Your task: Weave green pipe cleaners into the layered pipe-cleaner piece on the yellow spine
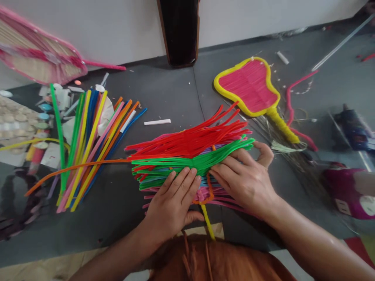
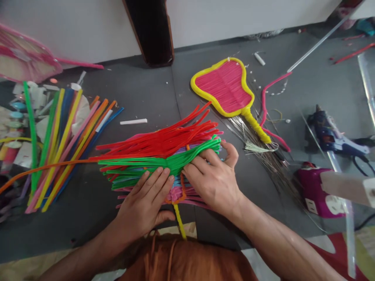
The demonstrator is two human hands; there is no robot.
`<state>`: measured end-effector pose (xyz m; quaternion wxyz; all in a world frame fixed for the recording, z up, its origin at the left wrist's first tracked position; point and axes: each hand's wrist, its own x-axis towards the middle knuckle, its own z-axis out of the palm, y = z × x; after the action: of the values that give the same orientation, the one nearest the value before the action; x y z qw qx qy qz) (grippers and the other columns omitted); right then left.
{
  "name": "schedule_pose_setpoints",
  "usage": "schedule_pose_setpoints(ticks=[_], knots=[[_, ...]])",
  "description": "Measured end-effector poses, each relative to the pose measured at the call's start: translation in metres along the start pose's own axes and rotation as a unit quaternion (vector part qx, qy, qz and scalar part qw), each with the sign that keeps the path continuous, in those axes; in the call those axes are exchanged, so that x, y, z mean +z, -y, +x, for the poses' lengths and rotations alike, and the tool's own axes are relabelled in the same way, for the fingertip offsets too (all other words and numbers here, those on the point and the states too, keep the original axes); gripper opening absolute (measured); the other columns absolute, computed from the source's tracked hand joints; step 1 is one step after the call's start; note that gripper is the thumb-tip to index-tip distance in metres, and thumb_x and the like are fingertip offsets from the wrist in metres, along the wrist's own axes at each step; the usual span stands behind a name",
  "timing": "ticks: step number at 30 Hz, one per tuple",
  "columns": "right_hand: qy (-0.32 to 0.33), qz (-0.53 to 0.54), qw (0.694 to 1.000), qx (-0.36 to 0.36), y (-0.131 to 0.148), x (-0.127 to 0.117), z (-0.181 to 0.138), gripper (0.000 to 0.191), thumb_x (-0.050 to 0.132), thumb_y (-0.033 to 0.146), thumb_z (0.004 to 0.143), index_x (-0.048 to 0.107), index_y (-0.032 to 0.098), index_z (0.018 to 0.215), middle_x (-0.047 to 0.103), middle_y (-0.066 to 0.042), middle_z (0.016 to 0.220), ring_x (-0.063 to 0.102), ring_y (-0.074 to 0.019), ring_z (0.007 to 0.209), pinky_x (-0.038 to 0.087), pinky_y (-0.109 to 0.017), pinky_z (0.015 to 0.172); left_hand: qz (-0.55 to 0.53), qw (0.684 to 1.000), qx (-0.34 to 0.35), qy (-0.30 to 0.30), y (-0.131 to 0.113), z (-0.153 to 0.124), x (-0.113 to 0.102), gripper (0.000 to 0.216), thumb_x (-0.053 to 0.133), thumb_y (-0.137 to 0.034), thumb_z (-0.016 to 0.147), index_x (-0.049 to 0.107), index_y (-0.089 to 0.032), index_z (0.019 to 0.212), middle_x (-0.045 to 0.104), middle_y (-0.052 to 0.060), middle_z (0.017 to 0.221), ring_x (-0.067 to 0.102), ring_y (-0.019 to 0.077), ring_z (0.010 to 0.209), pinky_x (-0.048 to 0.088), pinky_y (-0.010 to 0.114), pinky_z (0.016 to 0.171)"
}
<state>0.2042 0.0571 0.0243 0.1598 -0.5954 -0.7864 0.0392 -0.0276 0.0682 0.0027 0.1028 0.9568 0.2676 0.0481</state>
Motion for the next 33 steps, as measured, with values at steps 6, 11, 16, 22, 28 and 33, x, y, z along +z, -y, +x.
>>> schedule_pose_setpoints(ticks=[6, 11, 16, 22, 28, 33], knots=[[-0.036, -0.04, 0.998, 0.021, -0.013, -0.001, -0.001, 0.015, 0.06, 0.025, 0.093, 0.067, 0.024, 0.079, 0.069, 0.002, 0.074, 0.056, -0.0184, 0.087, 0.02, -0.05, 0.104, -0.001, 1.0, 0.003, -0.004, 0.0, 0.001, 0.0, 0.076, 0.042, -0.067, 0.089, 0.048, -0.012, 0.141, 0.051, 0.013, 0.145, 0.036, 0.0269, 0.142, 0.017, 0.043, 0.122], [-0.065, -0.075, 0.994, 0.036, -0.03, -0.003, -0.004, 0.019, 0.06, 0.027, 0.092, 0.066, 0.024, 0.074, 0.064, 0.001, 0.068, 0.054, -0.0195, 0.086, 0.021, -0.051, 0.103, 0.002, 1.0, -0.002, 0.001, 0.0, 0.001, 0.0, 0.077, 0.043, -0.067, 0.088, 0.047, -0.012, 0.142, 0.048, 0.013, 0.148, 0.037, 0.027, 0.142, 0.016, 0.043, 0.123], [-0.062, -0.081, 0.993, 0.059, -0.048, -0.007, -0.007, 0.016, 0.055, 0.026, 0.092, 0.065, 0.025, 0.079, 0.068, -0.001, 0.077, 0.054, -0.0211, 0.086, 0.026, -0.049, 0.099, 0.01, 1.0, -0.001, -0.004, 0.001, 0.001, 0.0, 0.078, 0.042, -0.068, 0.088, 0.046, -0.011, 0.142, 0.049, 0.014, 0.147, 0.037, 0.0275, 0.142, 0.016, 0.042, 0.123], [-0.178, -0.084, 0.969, 0.15, -0.08, -0.019, -0.013, 0.014, 0.057, 0.031, 0.092, 0.066, 0.024, 0.084, 0.069, -0.004, 0.08, 0.057, -0.0213, 0.081, 0.038, -0.043, 0.087, 0.017, 1.0, 0.007, -0.008, 0.001, 0.002, 0.002, 0.078, 0.044, -0.066, 0.088, 0.045, -0.01, 0.143, 0.045, 0.015, 0.149, 0.034, 0.0296, 0.143, 0.02, 0.046, 0.121], [-0.281, -0.036, 0.958, 0.036, -0.045, -0.041, -0.014, 0.015, 0.063, 0.014, 0.086, 0.065, 0.022, 0.098, 0.071, -0.004, 0.089, 0.062, -0.0194, 0.086, 0.046, -0.036, 0.083, 0.056, 0.998, 0.01, -0.031, -0.002, 0.003, 0.006, 0.08, 0.036, -0.068, 0.09, 0.047, -0.008, 0.141, 0.044, 0.016, 0.15, 0.038, 0.0306, 0.141, 0.025, 0.047, 0.119], [-0.102, -0.024, 0.989, -0.105, 0.003, -0.03, -0.007, 0.015, 0.066, 0.015, 0.085, 0.068, 0.025, 0.097, 0.074, 0.0, 0.097, 0.059, -0.0188, 0.095, 0.038, -0.038, 0.093, 0.06, 0.998, -0.002, -0.019, -0.004, 0.003, 0.007, 0.082, 0.041, -0.07, 0.087, 0.045, -0.01, 0.143, 0.039, 0.015, 0.153, 0.035, 0.0293, 0.143, 0.026, 0.045, 0.118]])
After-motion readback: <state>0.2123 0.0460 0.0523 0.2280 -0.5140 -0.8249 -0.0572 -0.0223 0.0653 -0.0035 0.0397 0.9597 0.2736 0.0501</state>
